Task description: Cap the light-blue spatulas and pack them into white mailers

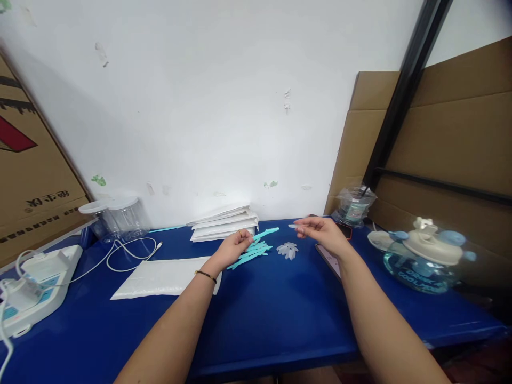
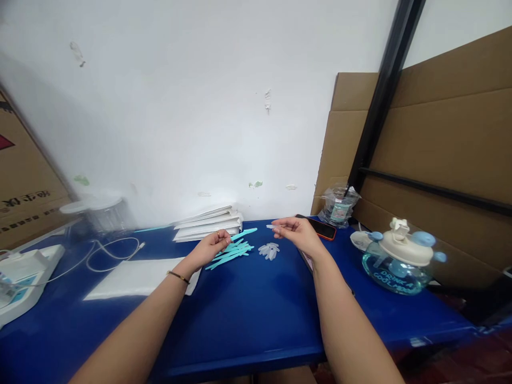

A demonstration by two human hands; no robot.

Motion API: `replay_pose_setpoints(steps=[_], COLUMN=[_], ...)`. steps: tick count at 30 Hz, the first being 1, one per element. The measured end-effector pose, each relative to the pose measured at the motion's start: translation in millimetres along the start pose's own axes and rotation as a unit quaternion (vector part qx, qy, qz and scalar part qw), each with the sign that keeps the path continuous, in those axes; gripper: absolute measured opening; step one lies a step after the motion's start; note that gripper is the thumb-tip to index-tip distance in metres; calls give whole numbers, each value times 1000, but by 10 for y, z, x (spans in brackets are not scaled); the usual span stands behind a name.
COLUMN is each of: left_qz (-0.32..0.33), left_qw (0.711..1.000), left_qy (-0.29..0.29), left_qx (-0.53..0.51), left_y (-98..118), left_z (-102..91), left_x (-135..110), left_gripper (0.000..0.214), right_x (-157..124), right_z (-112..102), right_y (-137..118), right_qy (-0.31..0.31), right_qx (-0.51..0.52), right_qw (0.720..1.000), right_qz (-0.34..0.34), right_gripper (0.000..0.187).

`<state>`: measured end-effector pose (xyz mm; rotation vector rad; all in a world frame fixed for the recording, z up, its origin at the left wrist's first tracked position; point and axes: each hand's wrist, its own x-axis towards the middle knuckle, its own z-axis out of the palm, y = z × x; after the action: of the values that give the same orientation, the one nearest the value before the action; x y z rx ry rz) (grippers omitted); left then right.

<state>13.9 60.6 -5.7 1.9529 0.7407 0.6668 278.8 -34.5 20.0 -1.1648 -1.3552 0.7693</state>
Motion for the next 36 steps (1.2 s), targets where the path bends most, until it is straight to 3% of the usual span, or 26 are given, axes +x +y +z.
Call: replay_pose_setpoints(steps=[6, 17, 32, 34, 36], left_qz=[4, -15, -12, -19, -35], left_qw=[1000, 1000, 999, 999, 995], left_qy=[-13, -16, -13, -27, -76], left_qx=[5, 3, 30, 35, 47], left_y=[62, 107, 48, 48, 48], left_z=[-4, 22, 42, 65, 88], left_x=[-24, -31, 1, -6, -27], left_gripper=[27, 33, 32, 31, 29], right_x=[33, 32, 33, 27, 14], right_z=[92, 129, 218, 224, 208], right_y=[109, 124, 197, 193, 175], right_qy=[-10, 33, -69, -98, -144], right_qx=[-1, 21, 15, 10, 0], right_qw=[1000, 999, 997, 995, 988], right_qz=[26, -20, 21, 33, 47], right_gripper=[38, 27, 30, 31, 31])
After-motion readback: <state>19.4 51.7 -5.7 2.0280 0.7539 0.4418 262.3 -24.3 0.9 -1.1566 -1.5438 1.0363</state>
